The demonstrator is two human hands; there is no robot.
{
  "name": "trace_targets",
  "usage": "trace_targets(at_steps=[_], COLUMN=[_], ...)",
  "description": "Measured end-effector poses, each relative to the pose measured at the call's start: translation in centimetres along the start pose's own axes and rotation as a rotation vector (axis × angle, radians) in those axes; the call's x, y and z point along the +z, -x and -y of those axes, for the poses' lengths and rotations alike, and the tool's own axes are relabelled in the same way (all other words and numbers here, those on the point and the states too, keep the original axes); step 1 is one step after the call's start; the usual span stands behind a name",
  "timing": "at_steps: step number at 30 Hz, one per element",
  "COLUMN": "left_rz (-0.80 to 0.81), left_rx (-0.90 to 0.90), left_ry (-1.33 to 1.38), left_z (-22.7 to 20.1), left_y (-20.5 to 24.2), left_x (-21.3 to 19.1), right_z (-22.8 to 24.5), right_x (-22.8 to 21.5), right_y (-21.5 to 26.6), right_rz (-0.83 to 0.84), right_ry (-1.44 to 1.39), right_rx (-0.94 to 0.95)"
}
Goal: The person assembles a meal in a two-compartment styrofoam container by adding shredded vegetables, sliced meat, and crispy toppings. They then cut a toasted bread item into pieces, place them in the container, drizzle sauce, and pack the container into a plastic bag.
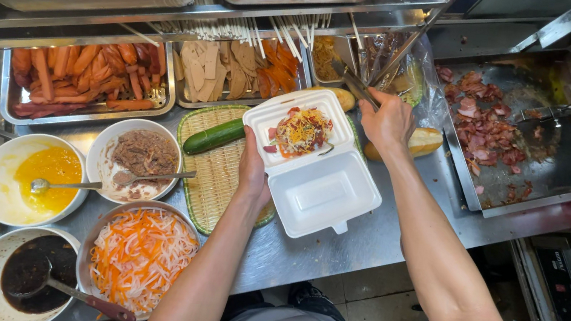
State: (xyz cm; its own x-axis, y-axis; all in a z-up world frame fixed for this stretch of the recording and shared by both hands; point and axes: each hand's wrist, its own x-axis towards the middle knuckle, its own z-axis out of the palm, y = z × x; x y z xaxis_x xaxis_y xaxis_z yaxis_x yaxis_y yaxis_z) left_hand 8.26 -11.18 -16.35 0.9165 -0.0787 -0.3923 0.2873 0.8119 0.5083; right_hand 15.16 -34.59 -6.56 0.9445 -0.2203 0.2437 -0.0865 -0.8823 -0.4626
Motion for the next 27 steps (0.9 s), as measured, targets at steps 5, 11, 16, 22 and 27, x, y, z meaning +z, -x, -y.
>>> trace_targets(at_steps=[5,11,16,22,27], left_rz=[0.041,0.155,0.169,0.145,0.124], left_rx=[0.032,0.038,0.034,0.027,0.086], left_ry=[-0.013,0.037,0.023,-0.008,-0.062], left_z=[0.1,0.3,0.6,1.1,2.6], left_y=[0.2,0.8,2.0,4.3,5.9], left_x=[-0.2,0.1,0.9,1.2,1.6], right_z=[1.0,2.8,3.6,2.4,-0.8], right_x=[-4.1,-11.2,-13.0,-15.3,-16.1], right_y=[2.9,11.7,16.3,17.7,17.5], right_rz=[-0.002,0.112,0.096,0.152,0.237], right_ry=[-0.159,-0.206,-0.134,-0.098,-0.184], right_rx=[-0.014,-0.119,-0.304,-0.251,-0.17])
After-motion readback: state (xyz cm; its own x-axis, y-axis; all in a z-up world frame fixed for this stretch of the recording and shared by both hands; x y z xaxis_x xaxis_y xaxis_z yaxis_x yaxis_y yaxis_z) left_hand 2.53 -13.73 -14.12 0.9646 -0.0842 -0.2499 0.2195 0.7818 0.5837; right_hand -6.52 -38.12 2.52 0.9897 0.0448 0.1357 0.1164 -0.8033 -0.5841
